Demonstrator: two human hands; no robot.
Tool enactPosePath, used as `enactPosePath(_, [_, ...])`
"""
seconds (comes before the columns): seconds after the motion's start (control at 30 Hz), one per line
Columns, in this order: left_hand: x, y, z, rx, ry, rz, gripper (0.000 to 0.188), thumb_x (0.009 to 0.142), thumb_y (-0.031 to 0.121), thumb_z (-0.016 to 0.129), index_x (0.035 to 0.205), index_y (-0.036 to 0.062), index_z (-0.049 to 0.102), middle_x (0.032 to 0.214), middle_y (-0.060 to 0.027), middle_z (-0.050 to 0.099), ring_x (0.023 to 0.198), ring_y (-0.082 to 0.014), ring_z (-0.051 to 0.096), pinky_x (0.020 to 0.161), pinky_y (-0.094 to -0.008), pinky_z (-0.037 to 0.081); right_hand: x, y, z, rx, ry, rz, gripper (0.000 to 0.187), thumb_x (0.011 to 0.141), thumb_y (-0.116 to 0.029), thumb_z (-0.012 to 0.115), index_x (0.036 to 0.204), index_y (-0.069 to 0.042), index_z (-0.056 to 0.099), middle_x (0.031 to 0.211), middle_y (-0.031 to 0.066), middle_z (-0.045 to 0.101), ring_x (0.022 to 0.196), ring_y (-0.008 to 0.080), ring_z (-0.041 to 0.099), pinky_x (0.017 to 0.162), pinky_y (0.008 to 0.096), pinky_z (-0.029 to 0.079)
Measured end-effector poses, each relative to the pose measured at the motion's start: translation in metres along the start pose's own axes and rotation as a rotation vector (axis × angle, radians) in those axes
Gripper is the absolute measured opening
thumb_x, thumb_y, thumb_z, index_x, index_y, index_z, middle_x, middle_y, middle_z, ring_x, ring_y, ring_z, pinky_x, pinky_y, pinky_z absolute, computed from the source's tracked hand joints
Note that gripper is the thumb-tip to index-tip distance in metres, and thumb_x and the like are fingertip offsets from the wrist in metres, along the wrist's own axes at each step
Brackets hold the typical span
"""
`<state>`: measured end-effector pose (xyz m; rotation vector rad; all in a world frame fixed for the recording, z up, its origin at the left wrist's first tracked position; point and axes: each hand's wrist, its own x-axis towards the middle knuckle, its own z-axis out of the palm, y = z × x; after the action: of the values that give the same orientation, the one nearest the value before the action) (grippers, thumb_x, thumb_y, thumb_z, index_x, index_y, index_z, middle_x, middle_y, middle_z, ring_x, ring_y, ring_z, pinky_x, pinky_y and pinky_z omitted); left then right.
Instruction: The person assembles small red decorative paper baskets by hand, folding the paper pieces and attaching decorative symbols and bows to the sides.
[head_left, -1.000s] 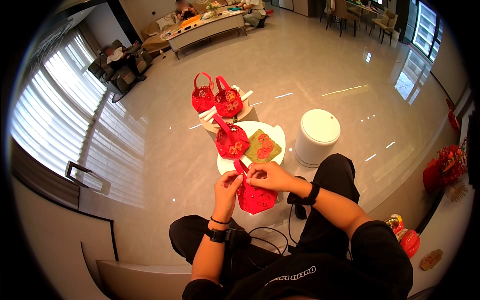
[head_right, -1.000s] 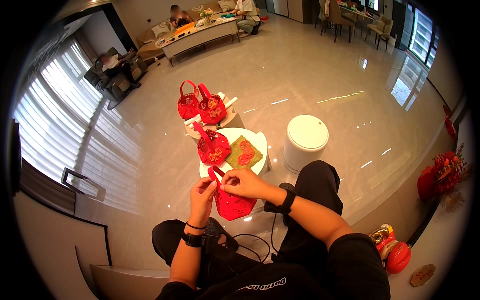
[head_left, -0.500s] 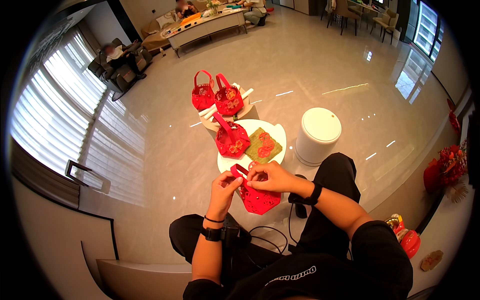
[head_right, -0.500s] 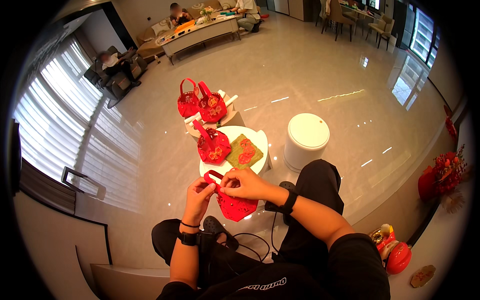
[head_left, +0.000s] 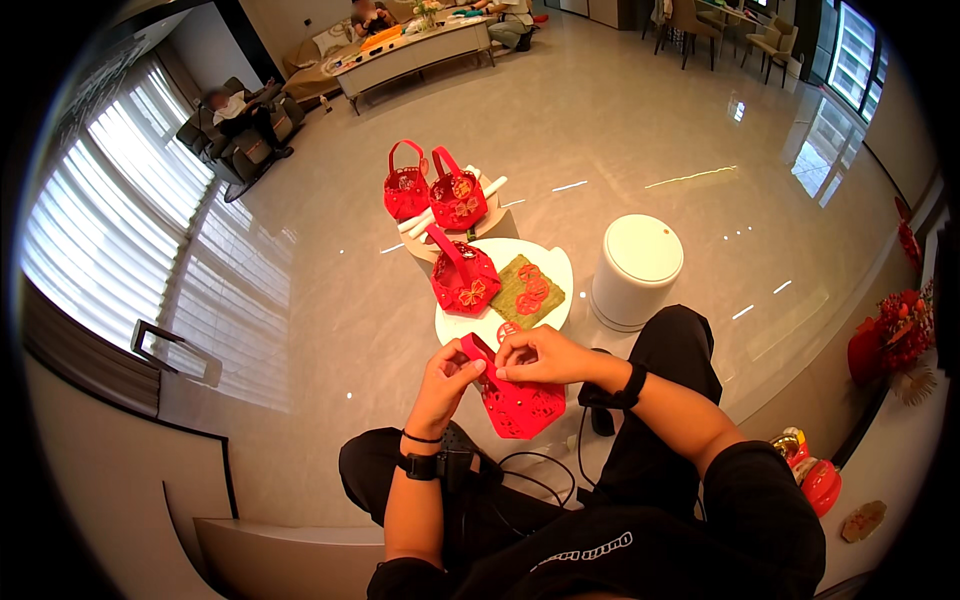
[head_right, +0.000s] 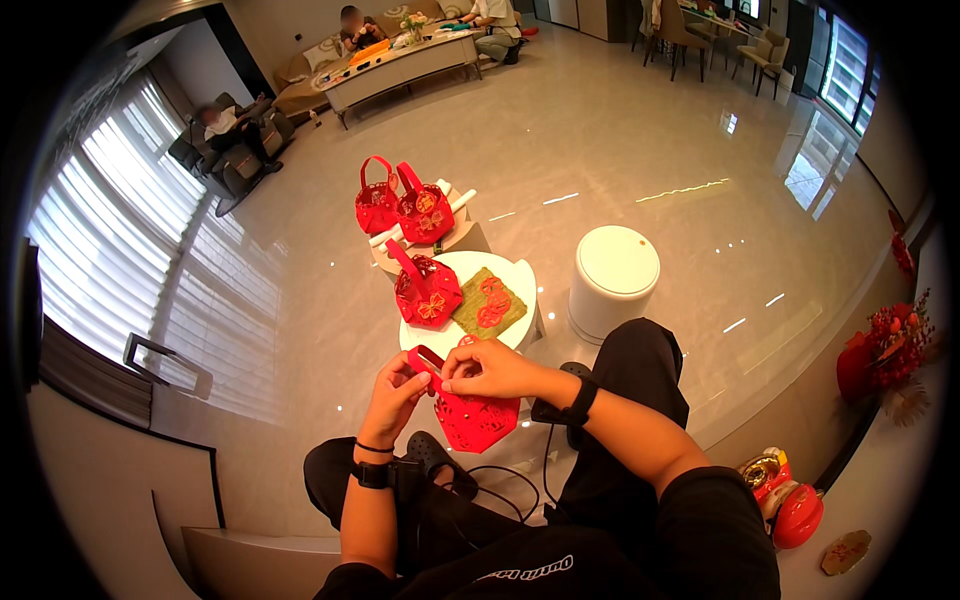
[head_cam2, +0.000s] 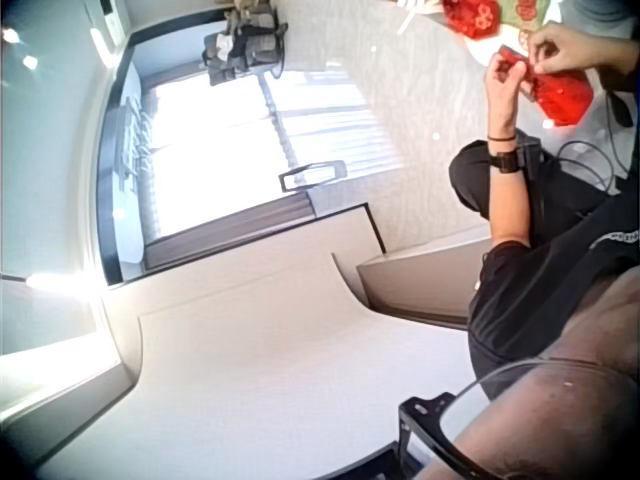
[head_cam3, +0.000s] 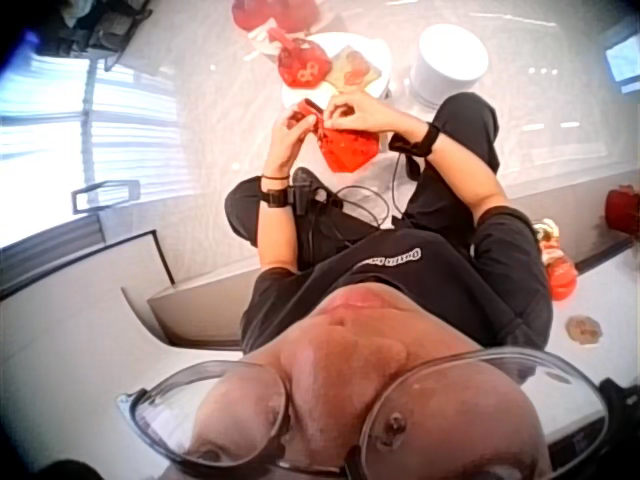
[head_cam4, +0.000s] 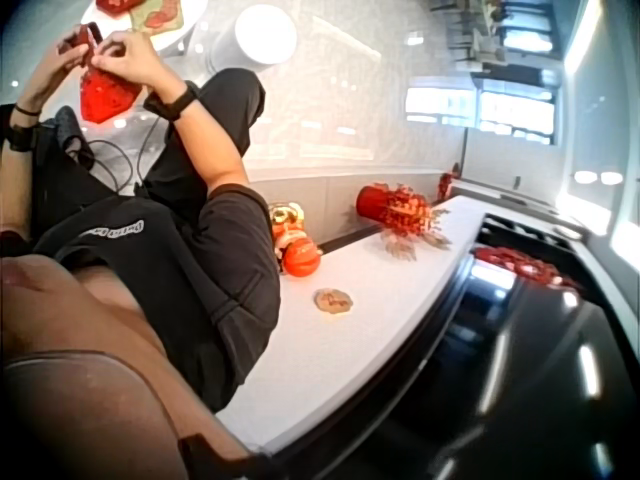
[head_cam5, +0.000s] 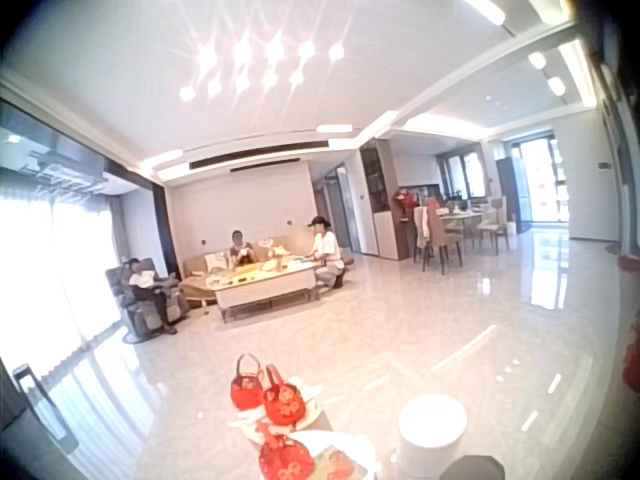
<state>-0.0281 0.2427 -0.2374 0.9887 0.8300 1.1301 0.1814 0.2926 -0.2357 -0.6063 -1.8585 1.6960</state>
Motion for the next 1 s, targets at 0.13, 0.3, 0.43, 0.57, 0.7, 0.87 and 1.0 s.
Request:
enactPosePath(0.13, [0.000, -0.006, -0.005, -0.085, -0.015, -0.021, 0.018, 0.087, 0.007, 0.064, 0.103, 0.0045, 0.056, 0.090, -0.0031, 0.062, 0.077, -0.0103, 0.056, 0.073, -0.0269, 0.046, 0.000, -0.003, 0.001, 0.023, 0.005, 0.007, 0.014, 0.087, -0.014, 0.068, 0.089, -0.001, 0.065, 0.079, -0.0007, 0.064, 0.073, 0.0024, 0.058, 0.071, 0.0195, 0.046])
enactPosePath(0.3, [0.004, -0.016, -0.011, -0.193, -0.036, -0.011, 0.021, 0.087, 0.007, 0.064, 0.107, 0.0049, 0.056, 0.093, -0.0026, 0.062, 0.077, -0.0113, 0.057, 0.074, -0.0277, 0.047, 0.001, 0.000, 0.001, 0.030, 0.010, -0.001, 0.015, 0.087, -0.015, 0.069, 0.090, -0.001, 0.065, 0.080, -0.0002, 0.064, 0.074, 0.0027, 0.058, 0.071, 0.0196, 0.046])
enactPosePath(0.43, [0.003, -0.015, -0.002, -0.275, 0.008, -0.039, 0.025, 0.087, 0.007, 0.064, 0.110, 0.0053, 0.055, 0.094, -0.0022, 0.062, 0.081, -0.0119, 0.058, 0.076, -0.0276, 0.047, 0.001, 0.001, 0.000, 0.061, 0.024, -0.003, 0.015, 0.087, -0.014, 0.068, 0.091, 0.000, 0.064, 0.085, 0.0013, 0.063, 0.076, 0.0038, 0.059, 0.072, 0.0198, 0.047])
enactPosePath(0.57, [0.004, -0.015, 0.003, -0.288, 0.053, -0.022, 0.016, 0.089, 0.005, 0.062, 0.104, 0.0055, 0.055, 0.095, -0.0029, 0.062, 0.080, -0.0095, 0.058, 0.074, -0.0245, 0.048, 0.001, 0.002, 0.000, 0.049, 0.052, -0.022, 0.015, 0.087, -0.012, 0.068, 0.092, 0.002, 0.064, 0.088, 0.0027, 0.061, 0.078, 0.0046, 0.060, 0.073, 0.0204, 0.048])
enactPosePath(0.7, [0.004, -0.021, -0.003, -0.162, 0.067, 0.034, 0.019, 0.089, 0.006, 0.062, 0.107, 0.0046, 0.056, 0.098, -0.0042, 0.063, 0.086, -0.0110, 0.059, 0.078, -0.0264, 0.048, 0.002, 0.002, 0.002, 0.040, 0.078, -0.013, 0.016, 0.087, -0.011, 0.069, 0.092, 0.003, 0.064, 0.087, 0.0029, 0.060, 0.077, 0.0045, 0.059, 0.072, 0.0203, 0.048])
enactPosePath(0.87, [0.005, -0.020, 0.001, -0.056, 0.091, 0.090, 0.017, 0.088, 0.007, 0.064, 0.104, 0.0040, 0.058, 0.094, -0.0032, 0.064, 0.080, -0.0094, 0.059, 0.073, -0.0243, 0.047, 0.002, 0.003, 0.002, 0.036, 0.105, -0.001, 0.015, 0.087, -0.011, 0.069, 0.092, 0.002, 0.065, 0.086, 0.0027, 0.060, 0.076, 0.0047, 0.059, 0.071, 0.0202, 0.049])
enactPosePath(1.0, [0.004, -0.017, 0.001, -0.010, 0.132, 0.089, 0.011, 0.088, 0.007, 0.065, 0.099, 0.0041, 0.060, 0.087, -0.0015, 0.063, 0.070, -0.0071, 0.055, 0.065, -0.0220, 0.044, 0.003, 0.002, 0.003, 0.030, 0.116, -0.005, 0.015, 0.086, -0.011, 0.070, 0.093, 0.001, 0.066, 0.087, 0.0028, 0.061, 0.076, 0.0053, 0.060, 0.071, 0.0208, 0.049])
